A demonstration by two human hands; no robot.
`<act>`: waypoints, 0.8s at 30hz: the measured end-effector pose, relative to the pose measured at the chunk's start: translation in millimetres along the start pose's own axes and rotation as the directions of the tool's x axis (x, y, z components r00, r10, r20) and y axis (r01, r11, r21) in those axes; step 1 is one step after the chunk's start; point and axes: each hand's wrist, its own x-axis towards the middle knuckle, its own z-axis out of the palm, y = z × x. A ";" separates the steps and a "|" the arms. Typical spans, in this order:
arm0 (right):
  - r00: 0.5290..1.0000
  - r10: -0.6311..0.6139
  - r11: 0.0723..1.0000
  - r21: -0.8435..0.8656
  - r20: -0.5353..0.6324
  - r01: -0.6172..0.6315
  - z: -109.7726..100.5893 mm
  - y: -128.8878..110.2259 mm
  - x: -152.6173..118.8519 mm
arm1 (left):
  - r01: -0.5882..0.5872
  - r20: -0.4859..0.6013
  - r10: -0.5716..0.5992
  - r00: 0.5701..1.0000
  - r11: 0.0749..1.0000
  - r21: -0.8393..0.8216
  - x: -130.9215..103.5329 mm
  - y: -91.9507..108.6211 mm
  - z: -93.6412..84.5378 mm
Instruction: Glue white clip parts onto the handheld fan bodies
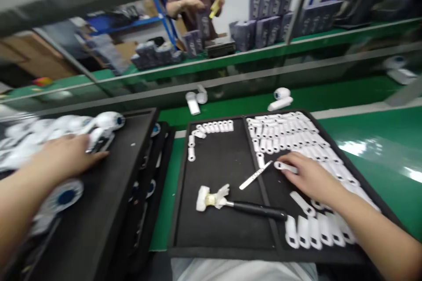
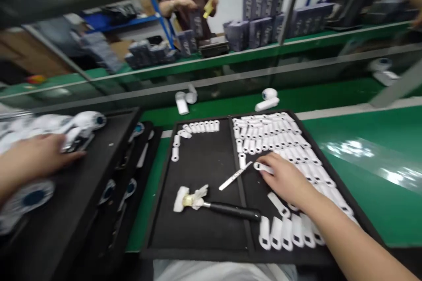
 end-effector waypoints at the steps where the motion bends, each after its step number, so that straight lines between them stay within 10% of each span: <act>1: 0.992 0.121 0.985 0.132 -0.038 -0.115 0.5 0.1 2.1 | -0.012 -0.013 0.013 1.000 0.997 0.078 -0.5 -7.6 -3.6; 5: 0.847 0.504 0.498 0.746 0.166 -0.443 -0.2 -12.1 7.4 | -0.015 -0.080 0.020 0.997 0.997 0.072 -3.0 -5.7 -13.2; 11: 0.780 0.487 -0.133 0.916 0.393 -0.379 0.0 -41.2 11.3 | -0.009 0.012 0.018 1.000 0.858 -0.513 -45.6 55.2 -23.5; 14: 0.809 0.447 -0.191 0.924 0.382 -0.331 2.5 -54.6 16.8 | 0.173 0.237 0.139 0.961 0.366 -0.914 -74.8 92.2 -14.7; 16: 0.833 0.434 -0.170 0.939 0.344 -0.299 3.3 -70.3 20.0 | 0.254 0.304 0.273 0.913 0.204 -0.945 -92.1 116.3 -1.3; 24: 0.941 0.338 0.003 0.999 0.033 -0.036 1.6 -162.0 34.2 | 0.021 0.194 0.529 0.826 0.315 -0.949 -144.9 179.4 55.5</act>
